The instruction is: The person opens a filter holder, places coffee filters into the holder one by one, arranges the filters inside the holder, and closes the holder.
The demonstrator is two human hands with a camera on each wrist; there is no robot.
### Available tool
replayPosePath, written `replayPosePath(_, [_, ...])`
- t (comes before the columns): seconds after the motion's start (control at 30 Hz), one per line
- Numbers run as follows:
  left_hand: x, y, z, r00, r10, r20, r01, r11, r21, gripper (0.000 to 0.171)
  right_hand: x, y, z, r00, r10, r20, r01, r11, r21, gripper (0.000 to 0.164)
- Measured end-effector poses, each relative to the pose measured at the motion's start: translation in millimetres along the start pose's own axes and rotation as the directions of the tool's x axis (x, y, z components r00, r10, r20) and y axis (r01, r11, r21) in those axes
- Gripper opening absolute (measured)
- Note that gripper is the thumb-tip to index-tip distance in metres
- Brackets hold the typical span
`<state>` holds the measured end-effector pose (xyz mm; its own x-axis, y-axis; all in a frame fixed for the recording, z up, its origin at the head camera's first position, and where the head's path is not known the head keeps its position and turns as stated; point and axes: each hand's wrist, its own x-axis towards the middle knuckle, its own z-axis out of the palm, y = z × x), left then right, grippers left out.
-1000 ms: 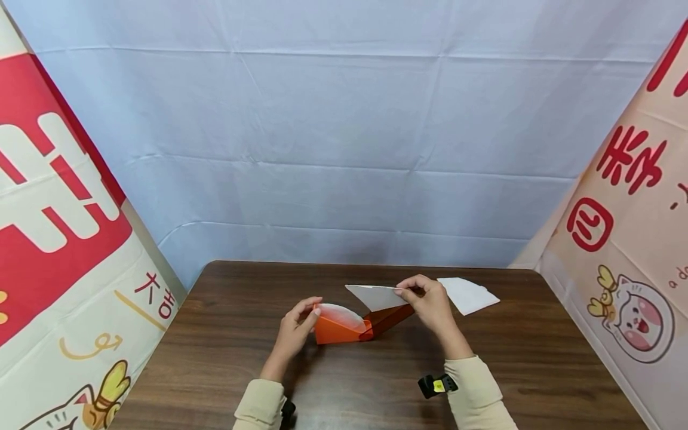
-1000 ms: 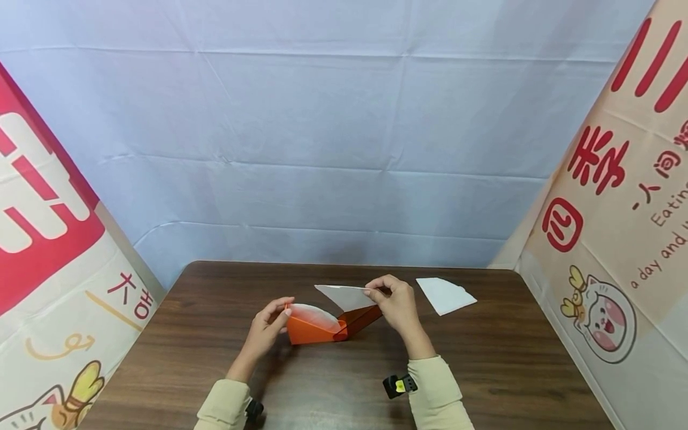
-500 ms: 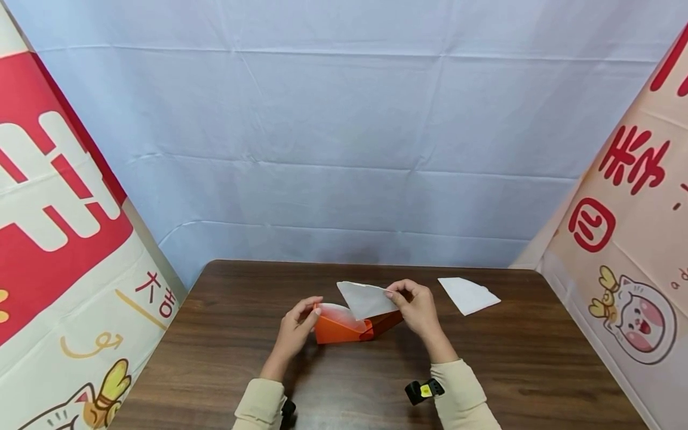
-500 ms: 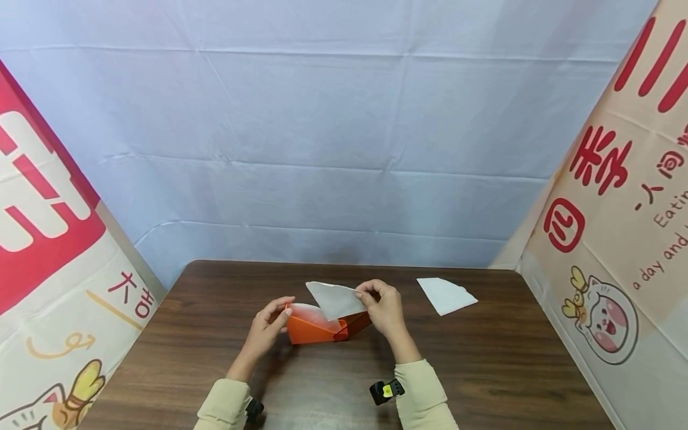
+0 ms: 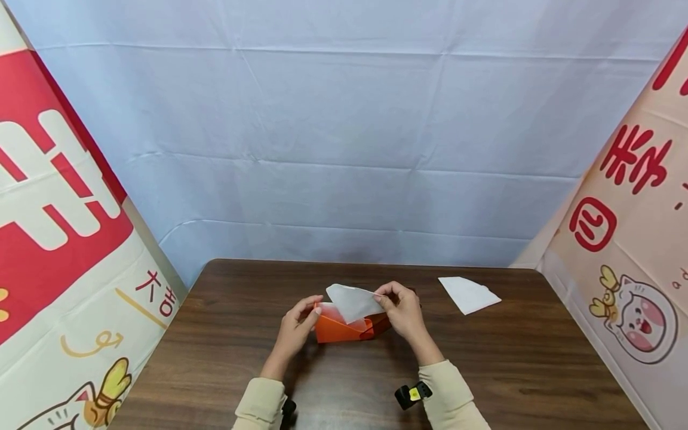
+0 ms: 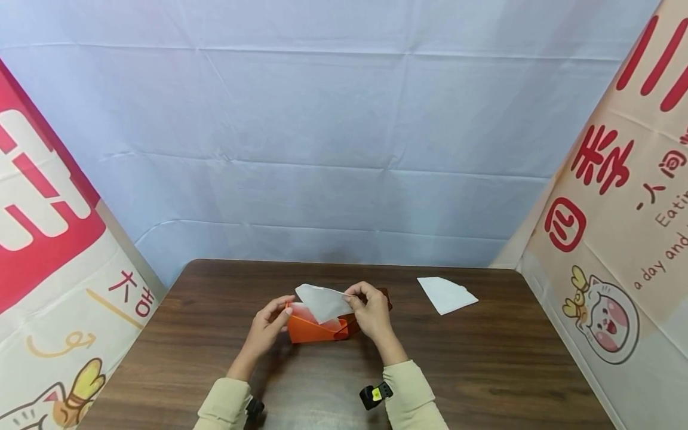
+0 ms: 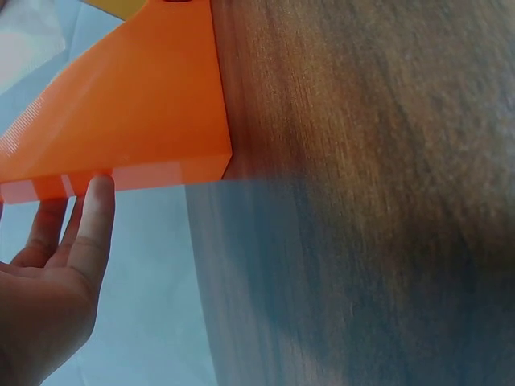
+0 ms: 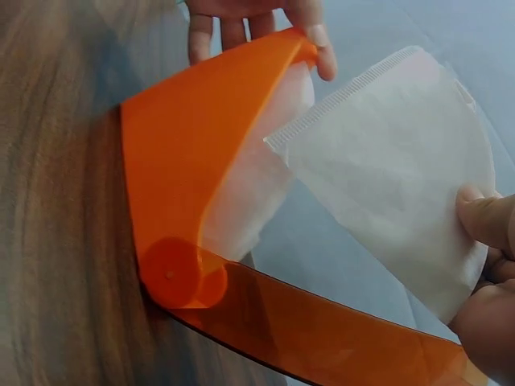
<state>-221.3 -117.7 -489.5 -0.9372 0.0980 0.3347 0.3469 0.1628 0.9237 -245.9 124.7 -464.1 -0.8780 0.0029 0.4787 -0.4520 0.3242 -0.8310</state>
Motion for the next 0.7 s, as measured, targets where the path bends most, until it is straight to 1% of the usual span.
replayPosePath(0.2, [0.1,1.0,-0.8,1.000,-0.005,0.005,0.005,1.000,0.012,0.030,-3.0,0.5,5.4,1.000,0.014,0.006,-0.013,0.999,-0.039,0.011])
replayPosePath(0.43, [0.1,1.5,-1.0,1.000,-0.023,0.012,0.023,1.000,0.006,0.031,-5.0,4.6,13.7,1.000,0.004,-0.027,-0.005,0.999,-0.042,0.013])
replayPosePath(0.7, [-0.8,0.0,-1.8,0.998,-0.050,0.028,0.050,0.999,-0.016,0.032,-7.7,8.0,22.7,0.997,0.054,-0.046,-0.055,0.998,-0.018,0.014])
